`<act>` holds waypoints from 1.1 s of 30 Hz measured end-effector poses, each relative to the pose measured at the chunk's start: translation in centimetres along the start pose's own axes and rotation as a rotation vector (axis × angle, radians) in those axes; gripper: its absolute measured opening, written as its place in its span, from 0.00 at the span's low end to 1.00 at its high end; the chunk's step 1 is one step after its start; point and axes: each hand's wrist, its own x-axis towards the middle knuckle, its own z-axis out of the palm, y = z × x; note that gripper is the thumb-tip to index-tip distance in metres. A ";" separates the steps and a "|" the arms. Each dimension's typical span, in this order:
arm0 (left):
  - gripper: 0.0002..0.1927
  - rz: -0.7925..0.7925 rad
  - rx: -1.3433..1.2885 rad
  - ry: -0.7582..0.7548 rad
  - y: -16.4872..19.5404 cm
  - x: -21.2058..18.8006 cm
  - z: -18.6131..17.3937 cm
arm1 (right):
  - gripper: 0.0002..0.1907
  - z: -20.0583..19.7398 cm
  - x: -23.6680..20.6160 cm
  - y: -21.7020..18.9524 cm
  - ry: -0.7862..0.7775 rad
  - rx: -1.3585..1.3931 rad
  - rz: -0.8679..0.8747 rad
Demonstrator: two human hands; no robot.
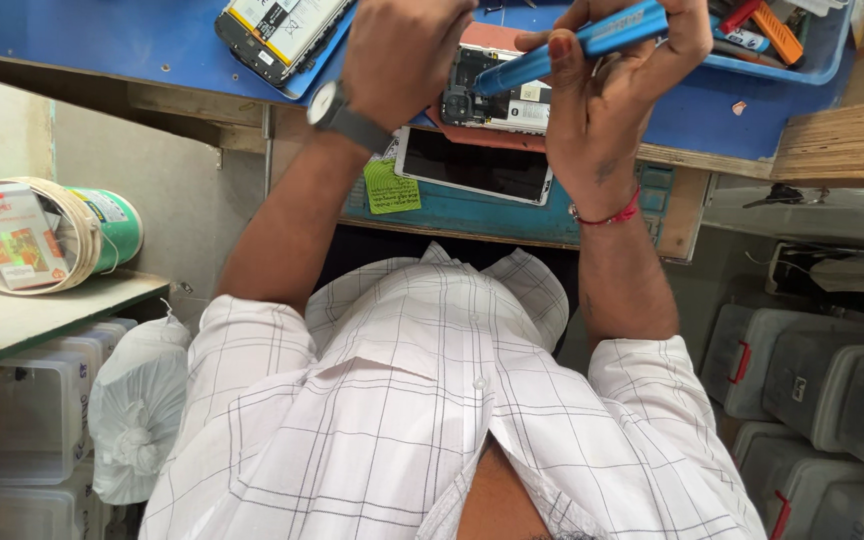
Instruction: The person holds a smartphone, removes its back cover and battery, and uses a blue pry tool to work on the internal components of the disassembled phone on a workbench. They then carry the opened phone to another bench and continue manipulating its internal parts by hand.
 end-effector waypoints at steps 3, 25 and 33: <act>0.05 -0.019 -0.148 0.008 0.0 -1.8 -2.1 | 0.28 0.4 1.0 -0.3 -0.013 -0.006 -0.014; 0.17 -0.006 -0.097 -0.161 4.3 -3.3 -4.4 | 0.26 1.2 3.1 -3.0 -0.209 -0.399 -0.061; 0.17 0.000 -0.065 -0.146 4.8 -3.6 -4.2 | 0.26 1.3 2.5 -2.5 -0.220 -0.367 -0.007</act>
